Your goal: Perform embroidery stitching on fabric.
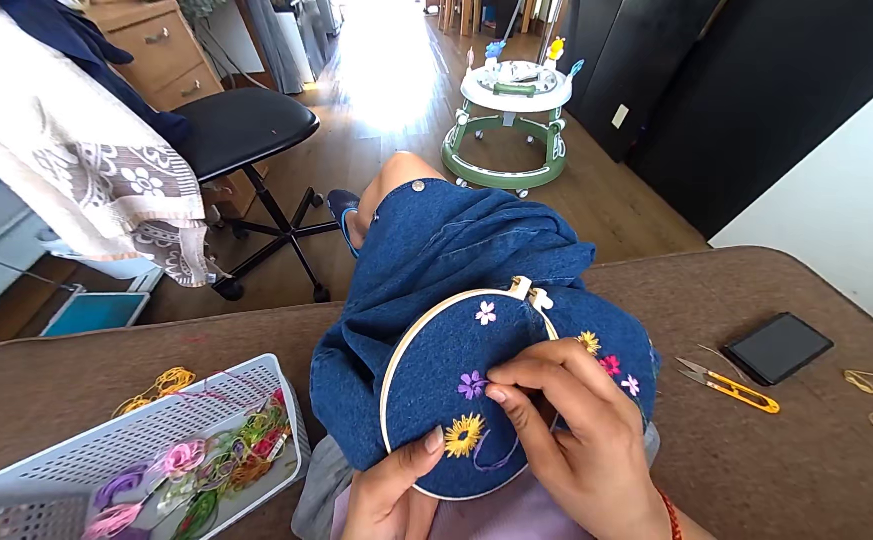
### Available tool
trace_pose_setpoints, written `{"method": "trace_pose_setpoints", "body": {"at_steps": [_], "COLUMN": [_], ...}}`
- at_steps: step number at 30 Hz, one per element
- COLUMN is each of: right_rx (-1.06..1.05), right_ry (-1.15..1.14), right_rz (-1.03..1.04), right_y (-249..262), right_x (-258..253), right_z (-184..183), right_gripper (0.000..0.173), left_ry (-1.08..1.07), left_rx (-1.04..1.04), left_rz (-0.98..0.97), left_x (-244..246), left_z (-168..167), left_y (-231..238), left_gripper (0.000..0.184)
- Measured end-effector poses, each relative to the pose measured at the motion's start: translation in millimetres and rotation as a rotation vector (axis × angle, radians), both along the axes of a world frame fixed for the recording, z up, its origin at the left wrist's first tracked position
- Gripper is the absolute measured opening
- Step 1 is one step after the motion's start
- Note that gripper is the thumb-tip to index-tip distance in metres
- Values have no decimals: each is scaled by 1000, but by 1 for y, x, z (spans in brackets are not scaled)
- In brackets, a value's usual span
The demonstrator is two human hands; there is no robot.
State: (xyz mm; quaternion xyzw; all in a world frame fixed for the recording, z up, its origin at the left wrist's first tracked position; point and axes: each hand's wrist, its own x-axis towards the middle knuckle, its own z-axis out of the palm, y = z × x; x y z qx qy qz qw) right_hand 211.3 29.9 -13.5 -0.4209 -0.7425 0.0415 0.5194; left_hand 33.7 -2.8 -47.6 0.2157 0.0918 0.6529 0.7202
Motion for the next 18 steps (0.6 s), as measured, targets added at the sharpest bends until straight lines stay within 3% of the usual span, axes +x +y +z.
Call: {"method": "trace_pose_setpoints", "body": {"at_steps": [6, 10, 13, 18], "right_rx": [-12, -26, -32, 57], "right_ry": [-179, -187, -193, -214], "right_rz": [59, 115, 178, 165], "right_y": [-6, -7, -7, -3], "right_x": [5, 10, 15, 17], "right_z": [3, 5, 5, 0], "right_gripper": [22, 21, 30, 22], "left_ry": [-11, -28, -28, -16], "left_rx": [-31, -27, -37, -38], "left_rz": [-5, -13, -21, -25], "left_x": [0, 0, -1, -1], "left_z": [2, 2, 4, 3], "left_y": [0, 1, 2, 1], "left_gripper": [24, 24, 23, 23]}}
